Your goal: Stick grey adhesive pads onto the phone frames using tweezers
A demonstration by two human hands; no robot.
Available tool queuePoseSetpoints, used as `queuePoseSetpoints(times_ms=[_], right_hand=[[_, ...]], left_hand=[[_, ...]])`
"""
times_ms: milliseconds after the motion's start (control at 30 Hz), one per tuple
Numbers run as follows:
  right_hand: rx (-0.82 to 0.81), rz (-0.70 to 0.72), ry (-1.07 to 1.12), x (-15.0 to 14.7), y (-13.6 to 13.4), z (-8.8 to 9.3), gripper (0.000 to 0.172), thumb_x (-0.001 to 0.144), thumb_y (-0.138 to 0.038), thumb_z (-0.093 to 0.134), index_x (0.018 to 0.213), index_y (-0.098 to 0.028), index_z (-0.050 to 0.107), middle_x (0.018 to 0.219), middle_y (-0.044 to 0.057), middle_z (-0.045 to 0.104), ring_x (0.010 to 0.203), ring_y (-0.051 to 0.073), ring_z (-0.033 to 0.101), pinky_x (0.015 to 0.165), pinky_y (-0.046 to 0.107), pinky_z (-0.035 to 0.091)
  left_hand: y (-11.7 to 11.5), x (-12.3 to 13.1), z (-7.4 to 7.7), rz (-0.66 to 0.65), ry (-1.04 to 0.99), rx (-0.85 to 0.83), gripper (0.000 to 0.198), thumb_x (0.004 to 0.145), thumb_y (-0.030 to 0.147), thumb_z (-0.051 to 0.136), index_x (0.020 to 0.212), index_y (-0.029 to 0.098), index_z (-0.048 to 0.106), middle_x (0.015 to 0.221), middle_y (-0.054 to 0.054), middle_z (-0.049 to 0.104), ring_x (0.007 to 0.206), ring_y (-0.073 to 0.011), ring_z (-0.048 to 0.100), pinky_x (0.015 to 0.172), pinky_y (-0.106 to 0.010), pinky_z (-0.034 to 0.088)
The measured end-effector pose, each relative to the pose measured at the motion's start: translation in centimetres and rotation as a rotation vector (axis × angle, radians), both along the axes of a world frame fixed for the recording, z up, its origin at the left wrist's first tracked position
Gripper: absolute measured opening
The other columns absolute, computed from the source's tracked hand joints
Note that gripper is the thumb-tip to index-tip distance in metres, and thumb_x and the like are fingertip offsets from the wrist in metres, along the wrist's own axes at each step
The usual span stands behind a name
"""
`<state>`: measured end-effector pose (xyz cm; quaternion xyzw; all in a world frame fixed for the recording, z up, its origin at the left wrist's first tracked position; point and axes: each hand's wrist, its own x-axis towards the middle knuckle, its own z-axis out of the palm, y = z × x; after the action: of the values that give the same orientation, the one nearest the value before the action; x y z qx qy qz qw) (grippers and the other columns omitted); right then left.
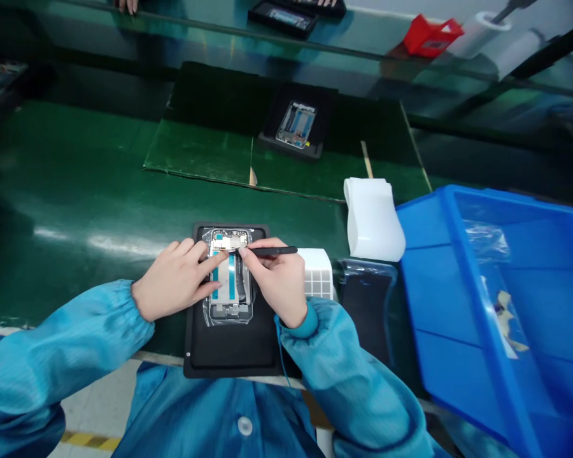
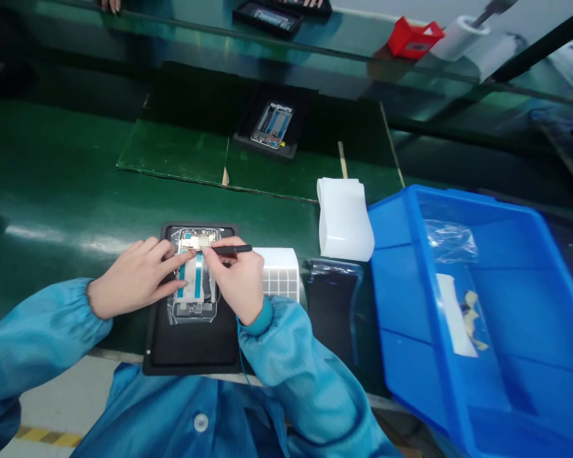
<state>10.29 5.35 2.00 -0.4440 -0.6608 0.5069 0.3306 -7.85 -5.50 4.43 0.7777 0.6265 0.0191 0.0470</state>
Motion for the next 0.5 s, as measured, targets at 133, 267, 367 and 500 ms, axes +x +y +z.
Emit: queuePoseSetpoints(times_ms=[133,267,367,500], right_hand=[[-0.087,-0.01,0.106,-0.1,0.5,0.4,0.022,0.074,-0.036,0.08,0.081,-0.018,0.069,0.077,0.004,0.074,0.068,0.019,0.073,0.065,0.03,0.061],[-0.095,-0.02,0.18,0.7,0.8,1.7,0.023,0.074,-0.037,0.081,0.081,-0.018,0.069,0.077,0.004,0.074,0.068,0.019,0.072,0.065,0.03,0.06],[-0.011,-0.023,0.177,2.3,0.4,3.2,0.02,0.076,-0.035,0.08,0.082,-0.019,0.07,0.076,0.003,0.073,0.067,0.018,0.07,0.061,0.028,0.058],[0.115,-0.052,0.123,6.2,-0.7,4.7,0.012,0.079,-0.03,0.078,0.081,-0.02,0.072,0.078,0.003,0.073,0.07,0.018,0.071,0.064,0.028,0.058]], left_hand=[[-1.4,-0.2,-0.7,0.29,-0.122,0.079,0.042,0.098,0.042,0.049,0.131,0.016,0.051,0.116,-0.013,0.06,0.101,-0.0255,0.06,0.083,-0.036,0.049],[-1.8,1.0,-0.7,0.63,-0.016,-0.151,0.033,0.097,0.045,0.042,0.107,0.017,0.057,0.091,-0.008,0.067,0.078,-0.0244,0.066,0.065,-0.033,0.047],[-1.2,1.2,0.3,0.651,0.061,-0.315,0.032,0.097,0.044,0.035,0.093,0.02,0.057,0.079,-0.007,0.068,0.071,-0.0264,0.067,0.062,-0.033,0.043],[-2.0,-3.3,2.1,0.741,0.172,-0.355,0.029,0.093,0.042,0.035,0.088,0.022,0.056,0.081,-0.01,0.07,0.074,-0.0289,0.068,0.063,-0.033,0.041]])
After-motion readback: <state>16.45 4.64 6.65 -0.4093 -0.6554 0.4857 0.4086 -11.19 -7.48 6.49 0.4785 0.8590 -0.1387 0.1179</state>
